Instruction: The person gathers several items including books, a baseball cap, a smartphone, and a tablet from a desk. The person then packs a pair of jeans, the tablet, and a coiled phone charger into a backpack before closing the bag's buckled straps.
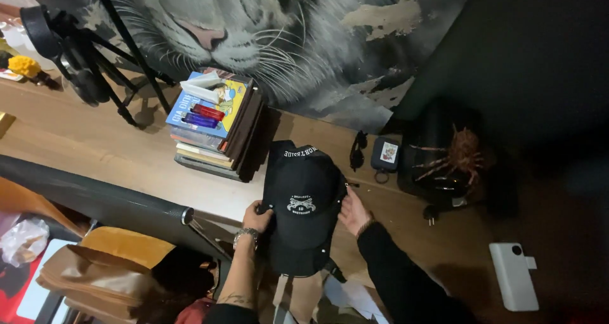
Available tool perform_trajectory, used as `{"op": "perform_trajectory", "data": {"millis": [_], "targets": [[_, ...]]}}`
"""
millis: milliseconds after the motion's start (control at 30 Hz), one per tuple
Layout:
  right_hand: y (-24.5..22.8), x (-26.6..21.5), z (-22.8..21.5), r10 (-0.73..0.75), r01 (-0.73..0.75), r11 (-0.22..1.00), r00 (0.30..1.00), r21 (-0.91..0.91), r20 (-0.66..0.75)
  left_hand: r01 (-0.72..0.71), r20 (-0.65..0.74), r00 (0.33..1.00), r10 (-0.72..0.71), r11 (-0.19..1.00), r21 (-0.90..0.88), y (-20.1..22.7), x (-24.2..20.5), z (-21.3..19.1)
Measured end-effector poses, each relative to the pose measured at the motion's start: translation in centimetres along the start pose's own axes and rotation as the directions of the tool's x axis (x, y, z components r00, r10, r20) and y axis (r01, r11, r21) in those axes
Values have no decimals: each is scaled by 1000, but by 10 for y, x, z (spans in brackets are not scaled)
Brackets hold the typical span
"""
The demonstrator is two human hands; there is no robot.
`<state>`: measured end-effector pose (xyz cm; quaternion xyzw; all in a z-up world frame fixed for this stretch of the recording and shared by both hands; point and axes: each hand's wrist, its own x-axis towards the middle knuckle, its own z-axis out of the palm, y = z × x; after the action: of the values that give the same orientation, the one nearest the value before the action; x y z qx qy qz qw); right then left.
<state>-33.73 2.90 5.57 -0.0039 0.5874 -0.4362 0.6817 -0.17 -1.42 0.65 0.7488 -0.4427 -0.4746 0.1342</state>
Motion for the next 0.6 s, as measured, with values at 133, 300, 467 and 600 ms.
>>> {"op": "perform_trajectory", "data": {"millis": [133,300,467,600], "targets": [[-32,2,24,37,-37,999,998,-13,41,-57,-5,998,58,995,82,35,-33,-25],[-83,-82,85,151,-149,987,988,-64,42,-89,67,994,83,992,87,18,-8,-21],[-76,65,33,-86,89,896,996,-436,28,-71,11,997,70,993,93,28,-20,-31],[-103,68,38,-501,498,583,842,-642,199,-75,-9,997,77,986,151,35,-21,-32]]}}
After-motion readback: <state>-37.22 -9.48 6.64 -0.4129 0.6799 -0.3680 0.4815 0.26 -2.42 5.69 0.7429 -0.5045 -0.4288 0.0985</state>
